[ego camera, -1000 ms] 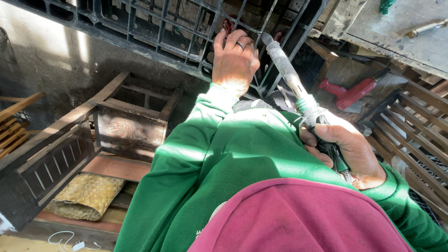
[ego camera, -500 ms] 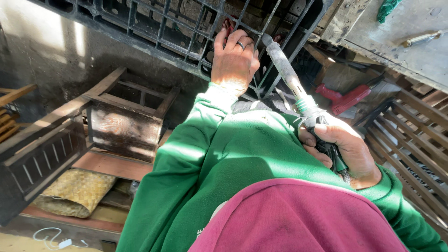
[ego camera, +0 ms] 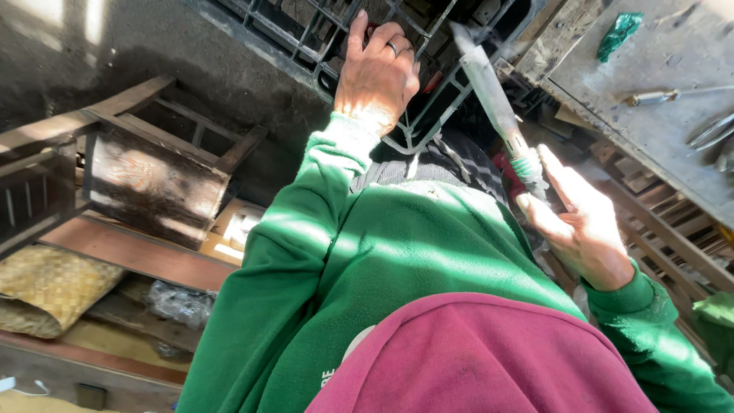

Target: The person uses a soldering iron to melt and smooth edges on a black plastic crate, then scrapes away excess material with a metal tool. The person works on multiple sections of the crate, applying heat and scraping repeatedly.

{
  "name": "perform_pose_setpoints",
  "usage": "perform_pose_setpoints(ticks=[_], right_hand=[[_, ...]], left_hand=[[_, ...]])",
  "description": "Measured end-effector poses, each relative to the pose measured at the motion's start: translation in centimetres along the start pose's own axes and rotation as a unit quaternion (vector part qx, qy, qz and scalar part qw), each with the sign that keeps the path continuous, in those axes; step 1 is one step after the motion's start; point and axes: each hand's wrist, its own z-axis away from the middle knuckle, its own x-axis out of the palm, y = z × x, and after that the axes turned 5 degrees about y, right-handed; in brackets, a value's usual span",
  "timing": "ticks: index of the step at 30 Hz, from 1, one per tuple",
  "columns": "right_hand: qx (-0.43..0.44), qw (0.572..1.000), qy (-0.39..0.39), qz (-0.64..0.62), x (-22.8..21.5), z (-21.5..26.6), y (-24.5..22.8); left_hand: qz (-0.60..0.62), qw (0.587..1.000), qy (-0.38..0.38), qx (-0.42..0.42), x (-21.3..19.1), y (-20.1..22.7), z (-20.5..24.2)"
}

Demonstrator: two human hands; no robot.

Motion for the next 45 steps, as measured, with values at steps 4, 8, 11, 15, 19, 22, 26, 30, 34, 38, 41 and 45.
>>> perform_pose_setpoints(ticks=[4,8,11,15,19,22,26,30,34,38,41,45], right_hand=[[-0.055,0.992,-0.007,0.116,-0.6,-0.6,1.2],[-0.131,0.979,0.001,0.158,-0.9,-1.4,1.5],[-0.138,0.976,-0.011,0.166,-1.2,-1.8,1.3],[-0.137,0.971,-0.011,0.193,-1.3,-2.3,0.9],[-0.094,0.978,-0.029,0.182,-1.4,-2.6,0.8],[-0.075,0.981,-0.038,0.178,-1.5,-2.8,0.9],[-0.155,0.963,-0.008,0.219,-1.7,-3.1,1.4],[-0.155,0.963,-0.019,0.218,-2.1,-3.1,2.0],[-0.162,0.951,-0.021,0.262,-2.4,-3.7,2.3],[-0.160,0.944,-0.031,0.287,-2.8,-4.0,2.2],[-0.153,0.944,-0.034,0.290,-3.2,-4.3,2.2],[-0.136,0.946,-0.045,0.290,-3.5,-4.8,1.6]], left_hand=[[-0.023,1.000,-0.007,-0.013,0.2,0.2,0.3],[-0.051,0.998,-0.019,-0.014,0.3,0.3,0.1],[-0.059,0.998,-0.014,-0.012,0.4,0.4,0.2],[-0.026,0.999,-0.011,-0.018,0.5,0.3,0.3],[-0.012,1.000,-0.010,-0.024,0.8,0.2,0.6],[-0.027,0.999,0.005,-0.021,1.0,0.4,0.7],[-0.034,0.999,0.005,-0.020,1.1,0.3,0.8],[-0.029,0.999,0.009,-0.017,1.1,0.3,0.8],[-0.018,1.000,0.014,-0.016,0.9,0.2,0.6],[-0.022,1.000,0.011,-0.016,0.3,0.4,0.6],[-0.028,0.999,-0.015,-0.023,0.1,0.6,0.3],[-0.045,0.997,-0.065,-0.022,-0.3,0.8,-0.3]])
